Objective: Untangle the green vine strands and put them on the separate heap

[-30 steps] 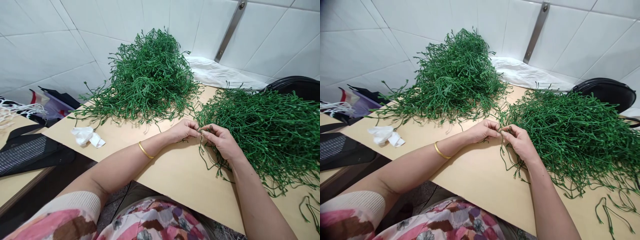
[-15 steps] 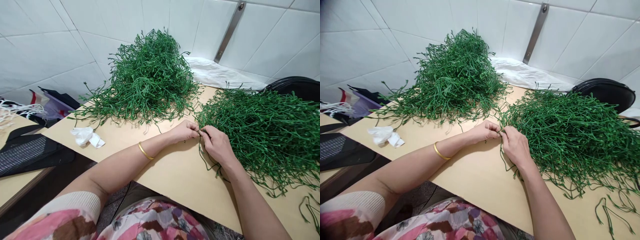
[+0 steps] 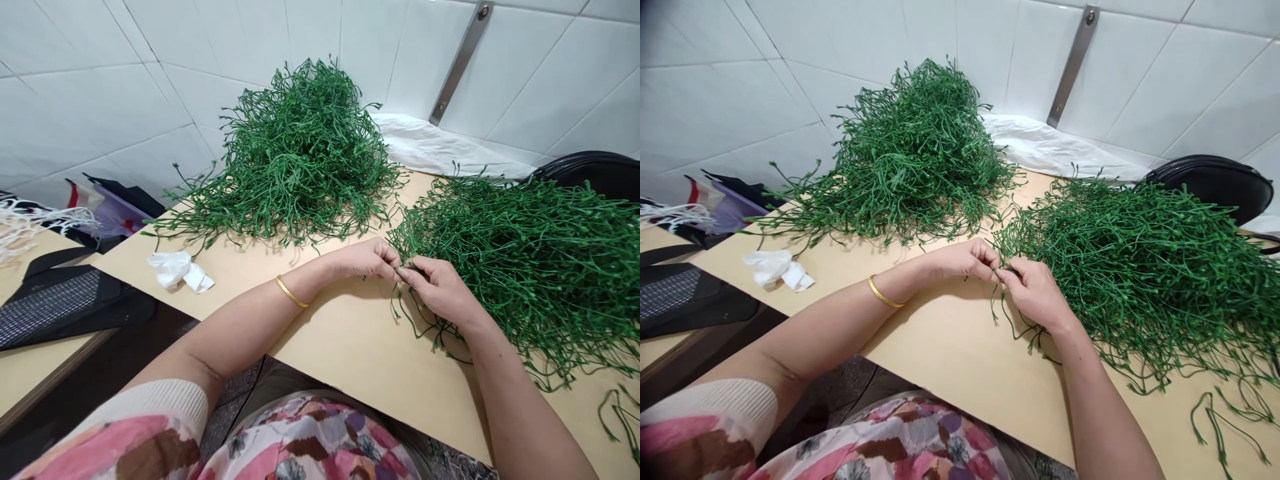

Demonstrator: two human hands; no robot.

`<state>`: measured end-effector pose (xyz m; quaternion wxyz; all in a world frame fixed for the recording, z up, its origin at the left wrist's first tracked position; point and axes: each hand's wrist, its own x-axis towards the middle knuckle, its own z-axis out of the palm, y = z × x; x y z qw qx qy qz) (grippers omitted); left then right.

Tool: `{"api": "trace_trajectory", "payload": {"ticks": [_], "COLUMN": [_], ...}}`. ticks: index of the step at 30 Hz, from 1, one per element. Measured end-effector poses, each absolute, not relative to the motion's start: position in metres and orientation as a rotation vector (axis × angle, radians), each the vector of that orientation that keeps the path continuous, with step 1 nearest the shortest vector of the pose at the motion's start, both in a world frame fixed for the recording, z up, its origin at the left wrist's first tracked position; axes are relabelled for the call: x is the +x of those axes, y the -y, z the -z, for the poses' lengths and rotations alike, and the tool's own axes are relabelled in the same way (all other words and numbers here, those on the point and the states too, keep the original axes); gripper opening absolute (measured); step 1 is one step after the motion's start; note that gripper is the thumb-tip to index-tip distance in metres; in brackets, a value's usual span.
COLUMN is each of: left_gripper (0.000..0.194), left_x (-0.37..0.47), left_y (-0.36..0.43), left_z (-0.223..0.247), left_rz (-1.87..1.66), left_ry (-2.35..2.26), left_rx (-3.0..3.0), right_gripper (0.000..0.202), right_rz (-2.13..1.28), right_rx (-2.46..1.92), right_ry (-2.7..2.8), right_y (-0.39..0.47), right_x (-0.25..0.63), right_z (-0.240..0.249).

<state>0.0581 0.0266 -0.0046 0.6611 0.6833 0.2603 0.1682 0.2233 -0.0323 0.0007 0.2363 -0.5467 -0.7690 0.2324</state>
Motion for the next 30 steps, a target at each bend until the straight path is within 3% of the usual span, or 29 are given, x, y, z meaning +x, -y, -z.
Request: {"api": "trace_trajectory", "payload": {"ticks": [10, 14, 18, 22, 26, 30], "left_gripper": [0.03, 0.025, 0.03, 0.037, 0.039, 0.037], "left_x": [0.061, 0.064, 0.066, 0.069, 0.073, 0.074], "left_y": [-0.021, -0.019, -0.024, -0.029, -0.024, -0.018], "left_z": [0.008, 0.015, 0.017, 0.018, 0.018, 0.018], "left_rz": [-0.413, -0.438, -0.561, -0.738, -0.812, -0.848], "left_ry": [-0.424, -0.388, -0.476, -0.618, -0.671, -0.67], "left_rx": [1.147, 1.009, 0.958, 0.95, 0.948, 0.924], "right_gripper": [0.024, 0.028, 0.028, 0.027, 0.014, 0.021], "right_rz": [-1.41, -1.513, -1.312, -0.801, -0.183, -0.028], "right_rx": [-1.106, -0.944, -0.958, -1.125, -1.334, -1.334], "right_ry": [1.438, 1.142, 1.046, 1.12, 1.494, 1.869], "right_y": [0.038, 0.039, 0.035, 0.032, 0.039, 0.039], "right_x": [0.22, 0.218, 0.225, 0.233, 0.224, 0.208], "right_z": [-0.005, -0.01, -0.016, -0.013, -0.009, 0.004]}}
